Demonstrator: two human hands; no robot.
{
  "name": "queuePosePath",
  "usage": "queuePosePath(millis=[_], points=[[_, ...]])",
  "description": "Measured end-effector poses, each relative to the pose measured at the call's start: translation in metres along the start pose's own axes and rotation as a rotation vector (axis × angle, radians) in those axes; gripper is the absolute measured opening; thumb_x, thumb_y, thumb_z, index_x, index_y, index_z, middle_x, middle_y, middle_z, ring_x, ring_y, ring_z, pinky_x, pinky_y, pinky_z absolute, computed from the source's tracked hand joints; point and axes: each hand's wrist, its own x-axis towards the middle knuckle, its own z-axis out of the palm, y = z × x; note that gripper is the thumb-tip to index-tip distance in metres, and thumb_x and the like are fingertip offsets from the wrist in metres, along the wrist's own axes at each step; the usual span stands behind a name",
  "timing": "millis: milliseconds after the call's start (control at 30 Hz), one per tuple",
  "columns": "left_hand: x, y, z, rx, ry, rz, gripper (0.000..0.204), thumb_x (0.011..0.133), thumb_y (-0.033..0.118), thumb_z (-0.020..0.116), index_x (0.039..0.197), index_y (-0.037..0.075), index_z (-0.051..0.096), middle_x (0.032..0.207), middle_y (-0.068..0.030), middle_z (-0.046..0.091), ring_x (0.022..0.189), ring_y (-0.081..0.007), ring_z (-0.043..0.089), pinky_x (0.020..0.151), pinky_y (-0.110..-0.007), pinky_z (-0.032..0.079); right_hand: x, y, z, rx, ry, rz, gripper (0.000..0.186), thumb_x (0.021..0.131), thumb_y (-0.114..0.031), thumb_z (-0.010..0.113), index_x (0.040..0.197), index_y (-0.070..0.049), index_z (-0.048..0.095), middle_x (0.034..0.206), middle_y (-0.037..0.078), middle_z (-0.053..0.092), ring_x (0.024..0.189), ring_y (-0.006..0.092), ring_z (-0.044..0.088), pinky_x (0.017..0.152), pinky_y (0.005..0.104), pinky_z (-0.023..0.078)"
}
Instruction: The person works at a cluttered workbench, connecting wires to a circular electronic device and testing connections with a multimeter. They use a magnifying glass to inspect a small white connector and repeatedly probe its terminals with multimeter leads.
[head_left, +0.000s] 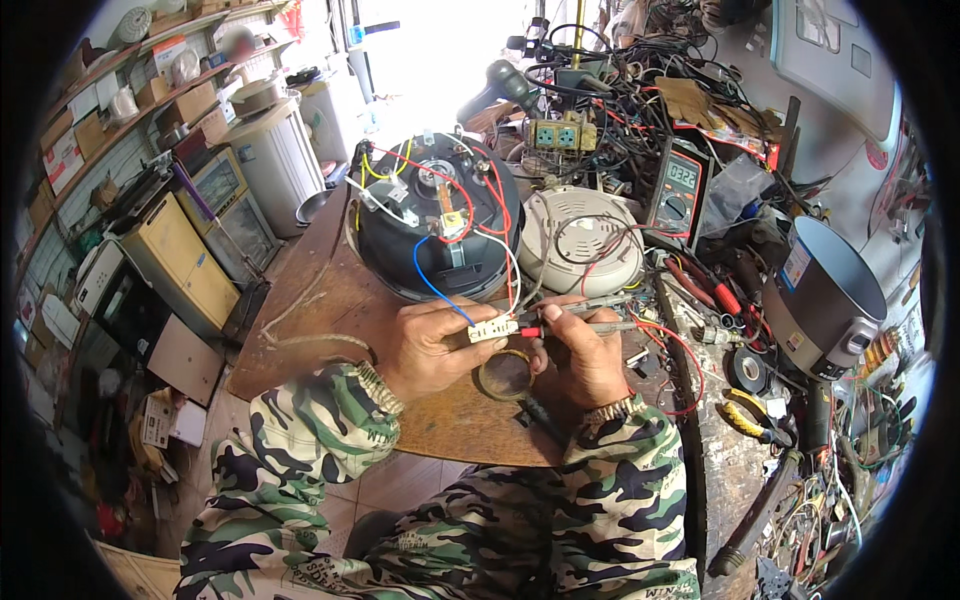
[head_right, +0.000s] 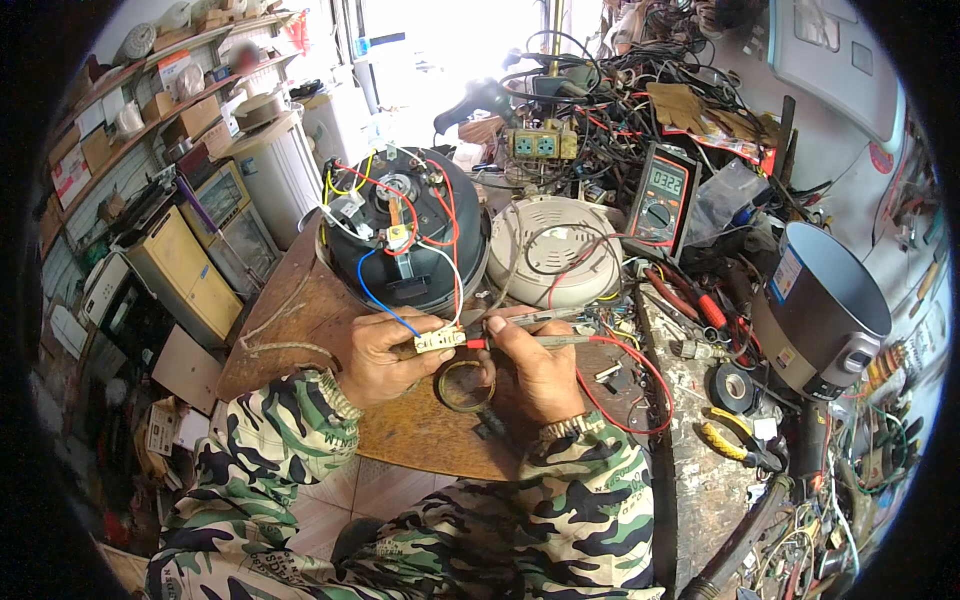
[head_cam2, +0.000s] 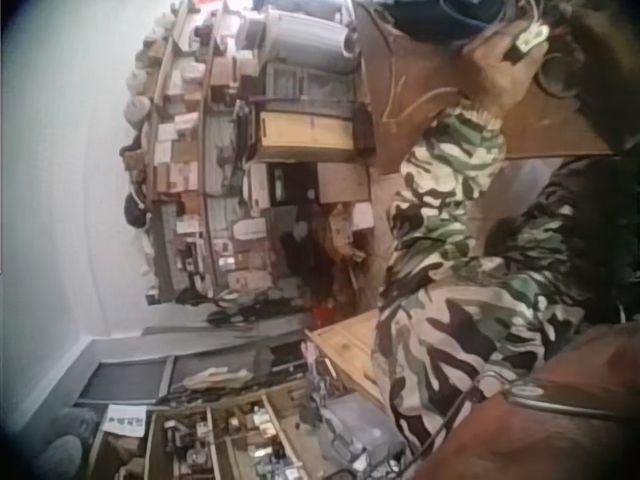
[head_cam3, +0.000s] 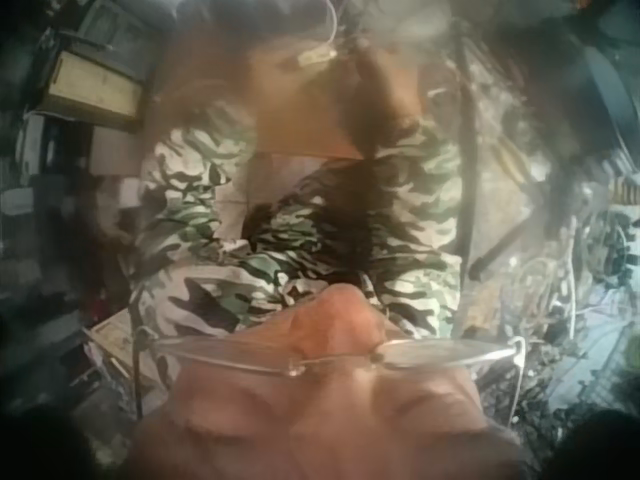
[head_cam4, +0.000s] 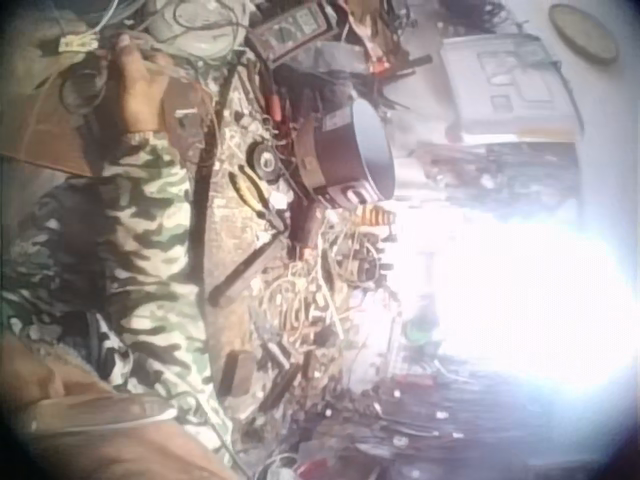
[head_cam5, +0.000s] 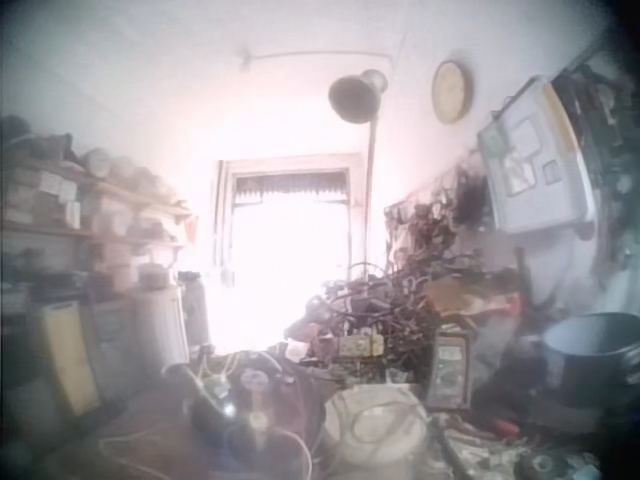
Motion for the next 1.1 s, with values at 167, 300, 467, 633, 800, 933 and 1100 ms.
queuePosePath(millis=[167,300,467,633,800,933,1100], points=[[0.0003,-0.005,0.0026,-0.003,0.014,0.016,0.031,0.075,0.008,0.083,0.103,0.002,0.073,0.095,-0.0124,0.074,0.084,-0.0228,0.072,0.073,-0.032,0.057,0.0036,0.0009,-0.006,-0.066,-0.029,-0.032,0.022,0.091,-0.01,0.063,0.099,0.01,0.062,0.078,0.014,0.064,0.056,0.0183,0.059,0.05,0.0293,0.048],[-0.0001,-0.0044,0.0029,-0.011,0.023,-0.008,0.031,0.075,0.009,0.083,0.103,0.001,0.073,0.094,-0.0126,0.073,0.083,-0.0229,0.072,0.072,-0.033,0.057,0.0041,0.0017,-0.0075,-0.068,-0.024,-0.018,0.023,0.091,-0.011,0.063,0.099,0.01,0.062,0.079,0.015,0.065,0.056,0.0186,0.059,0.051,0.03,0.049],[0.0027,0.001,0.0011,0.021,0.014,0.015,0.031,0.075,0.009,0.084,0.103,0.001,0.072,0.092,-0.0126,0.073,0.081,-0.0229,0.072,0.071,-0.032,0.057,0.0025,0.0003,-0.0045,-0.064,-0.013,-0.028,0.023,0.091,-0.012,0.064,0.1,0.01,0.061,0.08,0.016,0.065,0.055,0.0183,0.058,0.051,0.03,0.049],[0.0005,-0.0029,0.004,-0.034,0.018,0.001,0.033,0.074,0.008,0.084,0.104,0.001,0.072,0.093,-0.0128,0.073,0.082,-0.0231,0.072,0.071,-0.032,0.057,0.002,-0.0012,-0.005,-0.081,-0.043,-0.031,0.024,0.092,-0.012,0.063,0.1,0.01,0.061,0.08,0.016,0.065,0.055,0.0179,0.058,0.051,0.0297,0.049],[0.0001,-0.0055,0.0036,-0.017,0.017,0.025,0.034,0.074,0.008,0.084,0.105,0.001,0.072,0.094,-0.0131,0.073,0.083,-0.0235,0.072,0.071,-0.032,0.057,0.0022,-0.0005,-0.006,-0.091,-0.037,-0.021,0.023,0.092,-0.012,0.062,0.101,0.009,0.062,0.08,0.016,0.065,0.055,0.0177,0.059,0.051,0.0291,0.05],[0.0005,-0.0047,0.0025,-0.032,0.007,0.011,0.035,0.074,0.007,0.084,0.106,0.001,0.072,0.094,-0.0131,0.073,0.083,-0.0232,0.072,0.072,-0.032,0.057,0.0022,-0.0008,-0.0051,-0.09,-0.017,-0.019,0.023,0.092,-0.013,0.062,0.1,0.009,0.062,0.079,0.015,0.066,0.055,0.0178,0.059,0.051,0.0289,0.05],[0.0013,-0.0024,0.0009,-0.014,0.003,0.003,0.035,0.073,0.007,0.084,0.106,0.001,0.072,0.094,-0.0129,0.073,0.083,-0.0224,0.072,0.072,-0.031,0.057,0.0013,-0.0018,-0.0044,-0.106,-0.036,-0.029,0.026,0.091,-0.013,0.063,0.101,0.01,0.062,0.08,0.016,0.066,0.055,0.0182,0.059,0.051,0.0288,0.049]])
